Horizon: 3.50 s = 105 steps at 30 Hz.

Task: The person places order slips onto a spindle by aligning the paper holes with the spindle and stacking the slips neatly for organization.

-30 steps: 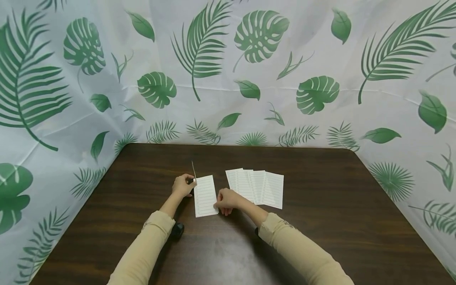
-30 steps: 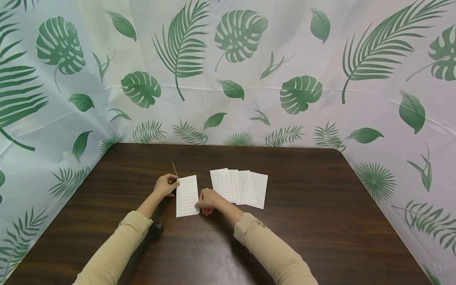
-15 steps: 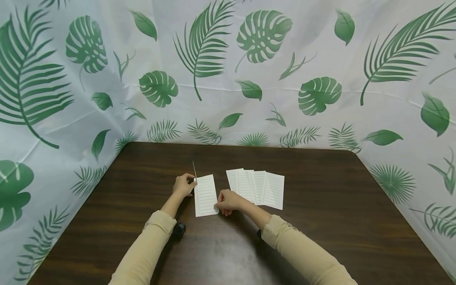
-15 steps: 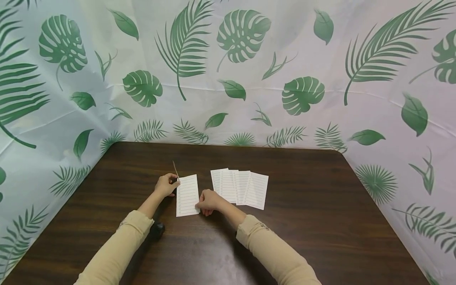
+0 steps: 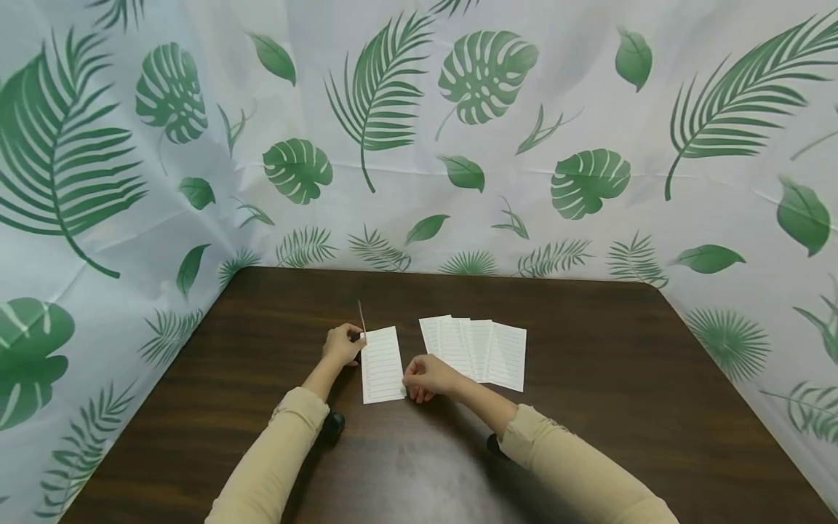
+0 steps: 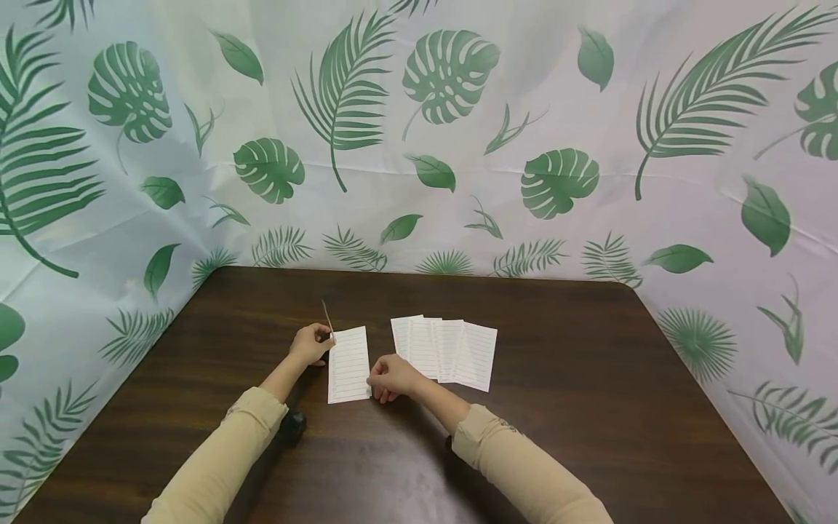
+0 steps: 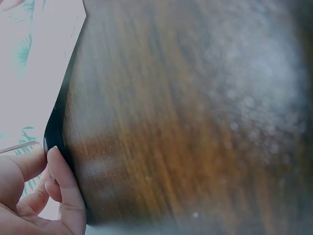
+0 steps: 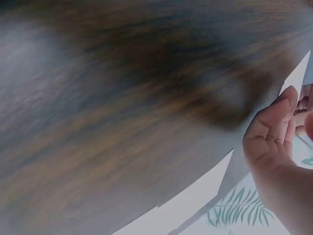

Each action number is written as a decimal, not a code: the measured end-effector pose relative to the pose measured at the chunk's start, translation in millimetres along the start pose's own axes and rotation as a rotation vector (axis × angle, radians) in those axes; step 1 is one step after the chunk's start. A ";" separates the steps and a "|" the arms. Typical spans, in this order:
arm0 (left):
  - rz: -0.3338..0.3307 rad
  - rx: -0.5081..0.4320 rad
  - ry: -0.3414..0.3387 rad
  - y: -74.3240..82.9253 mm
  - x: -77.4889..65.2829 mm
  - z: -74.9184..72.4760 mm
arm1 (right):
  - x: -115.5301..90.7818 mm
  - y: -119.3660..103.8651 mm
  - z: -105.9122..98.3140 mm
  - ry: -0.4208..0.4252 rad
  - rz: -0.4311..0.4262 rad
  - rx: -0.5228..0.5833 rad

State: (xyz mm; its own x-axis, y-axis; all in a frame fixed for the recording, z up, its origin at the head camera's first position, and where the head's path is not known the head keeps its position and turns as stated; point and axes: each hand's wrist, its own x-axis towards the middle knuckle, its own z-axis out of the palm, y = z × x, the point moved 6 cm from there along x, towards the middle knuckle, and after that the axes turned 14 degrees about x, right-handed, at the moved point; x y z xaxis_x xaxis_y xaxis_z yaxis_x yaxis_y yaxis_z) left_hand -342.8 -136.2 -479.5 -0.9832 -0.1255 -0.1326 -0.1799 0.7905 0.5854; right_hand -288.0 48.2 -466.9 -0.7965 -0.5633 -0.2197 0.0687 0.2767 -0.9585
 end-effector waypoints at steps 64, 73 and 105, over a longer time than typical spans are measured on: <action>-0.007 -0.021 -0.018 -1.7 -1.1 2.4 | -47.3 16.7 -156.7 0.302 -0.141 -0.833; 0.007 -0.020 -0.009 0.1 0.8 5.3 | -58.6 40.4 -183.6 0.305 0.056 -0.849; 0.019 0.011 -0.007 0.7 1.0 2.0 | -62.8 48.8 -184.9 0.308 0.008 -0.759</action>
State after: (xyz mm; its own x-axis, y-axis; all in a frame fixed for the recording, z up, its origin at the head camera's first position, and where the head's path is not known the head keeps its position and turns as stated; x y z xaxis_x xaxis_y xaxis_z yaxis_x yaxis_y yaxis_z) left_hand -343.8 -134.6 -480.9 -0.9861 -0.1063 -0.1273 -0.1609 0.7994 0.5789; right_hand -345.7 241.0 -466.3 -0.9347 -0.3503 -0.0605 -0.2621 0.7939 -0.5486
